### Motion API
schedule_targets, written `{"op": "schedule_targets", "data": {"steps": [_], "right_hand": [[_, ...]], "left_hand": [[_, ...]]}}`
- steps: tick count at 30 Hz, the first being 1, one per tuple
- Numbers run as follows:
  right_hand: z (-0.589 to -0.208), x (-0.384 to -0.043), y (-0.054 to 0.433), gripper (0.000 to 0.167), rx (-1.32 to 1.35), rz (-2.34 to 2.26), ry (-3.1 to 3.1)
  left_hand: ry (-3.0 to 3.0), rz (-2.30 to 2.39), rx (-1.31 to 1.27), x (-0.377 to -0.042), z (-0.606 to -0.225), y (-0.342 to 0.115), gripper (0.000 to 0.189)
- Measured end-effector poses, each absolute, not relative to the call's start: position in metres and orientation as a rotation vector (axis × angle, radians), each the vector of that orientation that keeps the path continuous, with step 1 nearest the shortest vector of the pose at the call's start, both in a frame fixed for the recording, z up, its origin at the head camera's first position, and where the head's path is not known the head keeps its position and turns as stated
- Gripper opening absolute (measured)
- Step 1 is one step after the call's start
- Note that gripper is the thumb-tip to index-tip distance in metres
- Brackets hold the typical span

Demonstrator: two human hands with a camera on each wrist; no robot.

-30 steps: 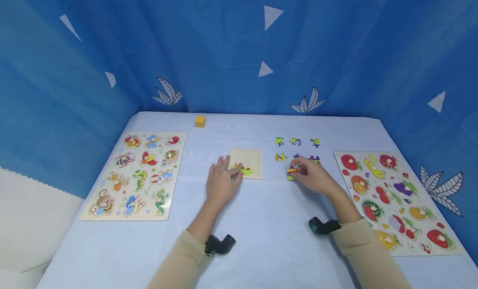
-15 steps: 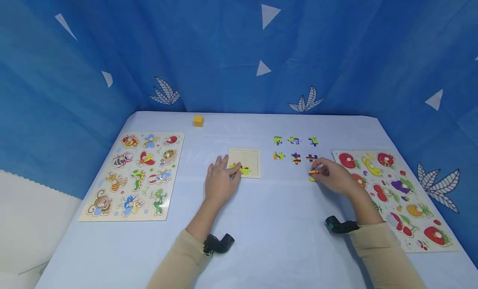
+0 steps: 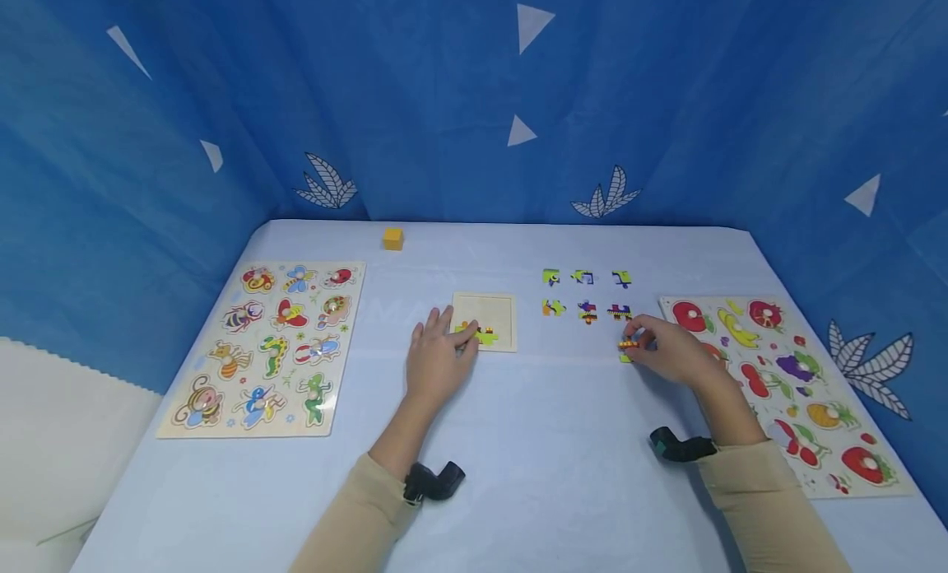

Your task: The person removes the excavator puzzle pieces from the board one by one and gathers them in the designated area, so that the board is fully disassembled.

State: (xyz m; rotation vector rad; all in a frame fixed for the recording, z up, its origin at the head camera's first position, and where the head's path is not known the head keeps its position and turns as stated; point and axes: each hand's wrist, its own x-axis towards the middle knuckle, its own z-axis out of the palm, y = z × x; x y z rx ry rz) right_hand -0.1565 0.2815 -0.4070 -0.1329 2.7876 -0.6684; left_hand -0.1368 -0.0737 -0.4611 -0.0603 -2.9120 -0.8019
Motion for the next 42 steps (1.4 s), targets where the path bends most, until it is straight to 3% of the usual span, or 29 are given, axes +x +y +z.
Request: {"op": "schedule_targets", "data": {"steps": [12,30,42], "right_hand": [[-0.402,-0.156,0.271,0.035,-0.139,-0.494,2.883],[-0.408,-0.171,0.175,0.030,-0.372,-0.746,2.828],[-0.417,-0.177,0.148,0.034,-0.462,-0.815,2.795]], "left_hand": [[-2.917,-0.794,-0.062,-0.137,-0.461,-0.073,0.034],[-2.855,-0.865,-0.044,-0.136,-0.462,-0.075,0.035],[-2.885,-0.853,-0.056,-0.135,-0.461,-0.076,0.036]]}}
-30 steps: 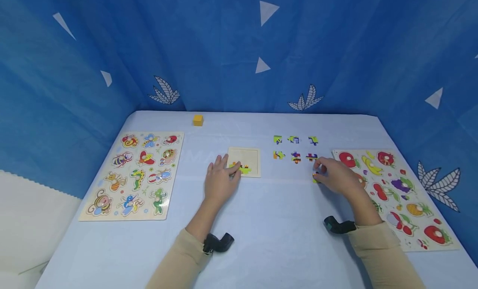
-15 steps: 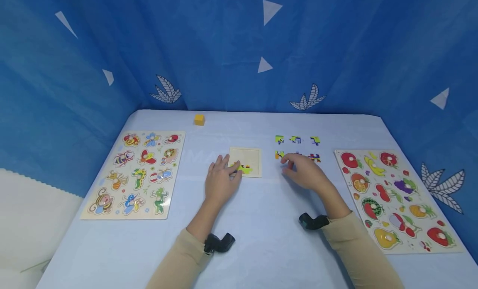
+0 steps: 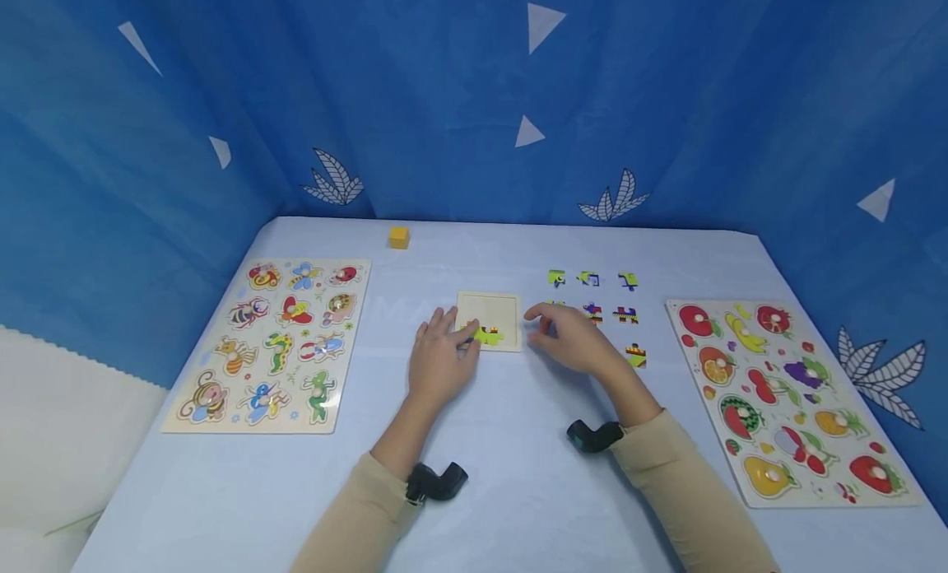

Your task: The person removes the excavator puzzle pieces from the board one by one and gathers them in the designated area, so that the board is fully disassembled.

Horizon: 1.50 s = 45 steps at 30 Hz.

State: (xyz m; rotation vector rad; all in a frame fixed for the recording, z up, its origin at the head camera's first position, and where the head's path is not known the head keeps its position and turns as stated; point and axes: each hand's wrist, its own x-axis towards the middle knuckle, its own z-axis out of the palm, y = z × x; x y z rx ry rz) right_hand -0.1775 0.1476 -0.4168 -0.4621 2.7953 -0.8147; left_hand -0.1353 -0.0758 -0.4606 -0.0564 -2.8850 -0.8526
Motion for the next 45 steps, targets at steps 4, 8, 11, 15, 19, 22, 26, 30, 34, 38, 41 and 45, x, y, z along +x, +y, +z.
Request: {"op": "schedule_targets", "data": {"steps": [4,8,11,15,19,22,26,30,34,38,41,45], "right_hand": [[-0.420,-0.180,0.138,0.038,-0.500,-0.815,2.790],[-0.421,-0.183,0.128,0.042,-0.549,-0.820,2.773],[-0.423,-0.184,0.120,0.044,-0.580,-0.780,2.786],[-0.425,-0.183,0.114,0.039,-0.624,-0.730,2.811],[-0.426,-0.182,0.112,0.031,-0.651,-0.730,2.817],[-0.427,-0.182,0.111,0.027,-0.649,-0.740,2.817],[-0.428,-0.182,0.109,0.028,-0.637,-0.749,2.804],[-0.429,-0.183,0.107,0.028,-0.622,-0.739,2.796],[-0.428,-0.184,0.105,0.025,-0.587,-0.807,2.773],[-0.427,-0.185,0.104,0.020,-0.552,-0.946,2.727],[-0.427,-0.186,0.103,0.018,-0.546,-0.997,2.702],[-0.428,-0.185,0.105,0.016,-0.534,-1.028,2.694]], "left_hand": [[-2.901,-0.810,-0.051,-0.136,-0.463,-0.076,0.037],[-2.887,-0.824,-0.047,-0.136,-0.465,-0.078,0.036],[-2.862,-0.847,-0.045,-0.138,-0.466,-0.078,0.036],[-2.842,-0.832,-0.053,-0.138,-0.466,-0.077,0.034],[-2.845,-0.830,-0.034,-0.138,-0.465,-0.076,0.033],[-2.848,-0.837,-0.012,-0.138,-0.464,-0.076,0.032],[-2.843,-0.833,-0.005,-0.138,-0.463,-0.076,0.032],[-2.843,-0.821,0.002,-0.138,-0.462,-0.075,0.032],[-2.848,-0.824,0.011,-0.138,-0.461,-0.075,0.032],[-2.843,-0.835,0.011,-0.138,-0.461,-0.075,0.031],[-2.834,-0.840,0.003,-0.138,-0.461,-0.075,0.031],[-2.822,-0.845,-0.006,-0.138,-0.462,-0.075,0.031]]}}
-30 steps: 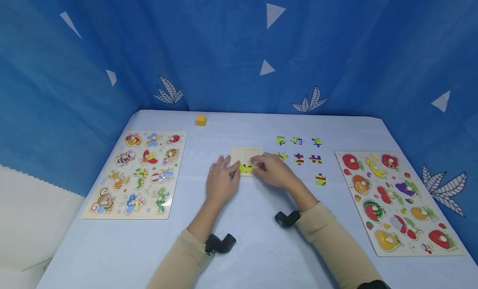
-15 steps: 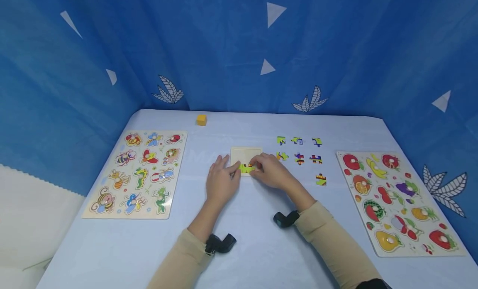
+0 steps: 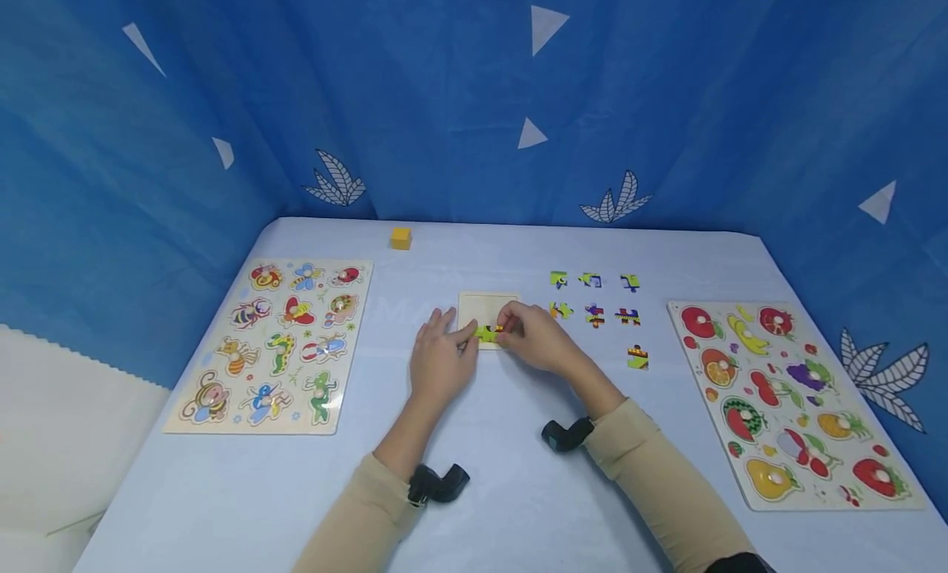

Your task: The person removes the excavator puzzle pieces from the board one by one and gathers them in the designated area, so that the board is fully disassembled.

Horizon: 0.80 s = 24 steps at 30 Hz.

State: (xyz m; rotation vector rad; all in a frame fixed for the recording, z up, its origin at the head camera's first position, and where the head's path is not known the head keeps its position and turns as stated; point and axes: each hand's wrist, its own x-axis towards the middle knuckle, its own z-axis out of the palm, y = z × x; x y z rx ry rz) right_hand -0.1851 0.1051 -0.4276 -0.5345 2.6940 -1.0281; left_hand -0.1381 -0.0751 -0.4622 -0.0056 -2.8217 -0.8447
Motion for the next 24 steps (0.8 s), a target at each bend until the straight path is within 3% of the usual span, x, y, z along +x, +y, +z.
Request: {"op": "schedule_targets", "data": {"steps": [12,24], "right_hand": [[-0.417,-0.181,0.138,0.016,-0.388,-1.026,2.713],[-0.414,-0.174,0.206,0.016,-0.248,-0.915,2.755]], "left_hand": [[-2.814,-0.871,0.005,-0.137,-0.463,-0.075,0.031],[-2.809,-0.882,0.005,-0.136,-0.462,-0.074,0.031]]}}
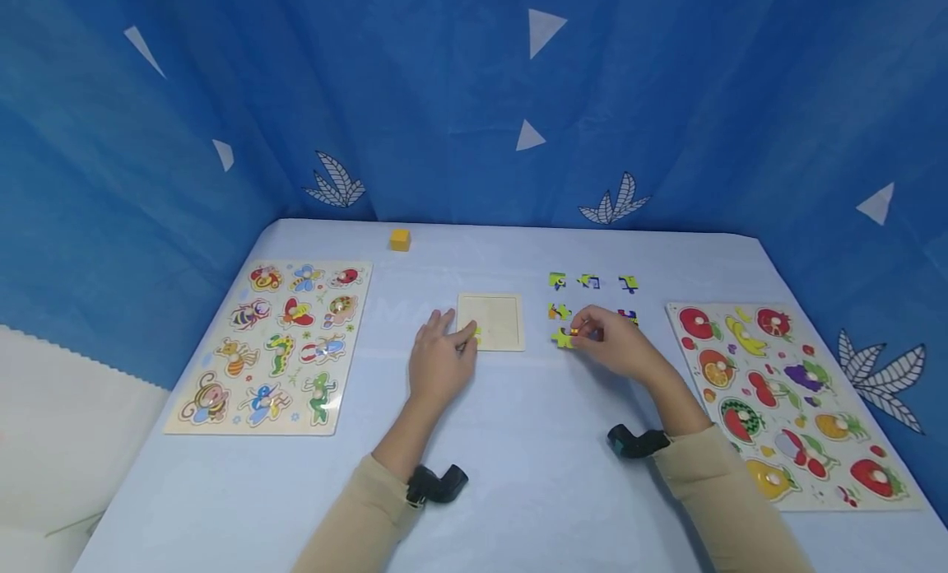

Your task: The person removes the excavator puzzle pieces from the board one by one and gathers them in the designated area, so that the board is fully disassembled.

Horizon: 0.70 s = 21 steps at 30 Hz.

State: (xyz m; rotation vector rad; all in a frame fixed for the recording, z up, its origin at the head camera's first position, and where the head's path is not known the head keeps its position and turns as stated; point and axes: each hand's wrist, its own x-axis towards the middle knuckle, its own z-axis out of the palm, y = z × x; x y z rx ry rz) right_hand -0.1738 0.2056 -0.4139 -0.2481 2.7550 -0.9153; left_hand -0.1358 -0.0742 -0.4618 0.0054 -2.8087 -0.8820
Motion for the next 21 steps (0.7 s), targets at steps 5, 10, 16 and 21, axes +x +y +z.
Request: {"op": "schedule_targets", "data": {"steps": [5,10,16,21], "right_hand": [[-0.413,-0.173,0.230,0.018,-0.235,-0.900,2.761],[-0.417,-0.171,0.243,0.022,-0.212,-0.898,2.765],[-0.419,-0.170,0.245,0.020,-0.217,-0.886,2.780],[-0.418,-0.170,0.244,0.019,-0.209,-0.838,2.792]], "left_hand": [[-2.811,-0.891,0.011,-0.136,-0.463,-0.074,0.031],[-2.805,-0.904,0.009,-0.136,-0.463,-0.074,0.030],[-2.807,-0.905,0.011,-0.136,-0.463,-0.074,0.030],[-2.813,-0.894,0.012,-0.137,-0.462,-0.074,0.030]]}}
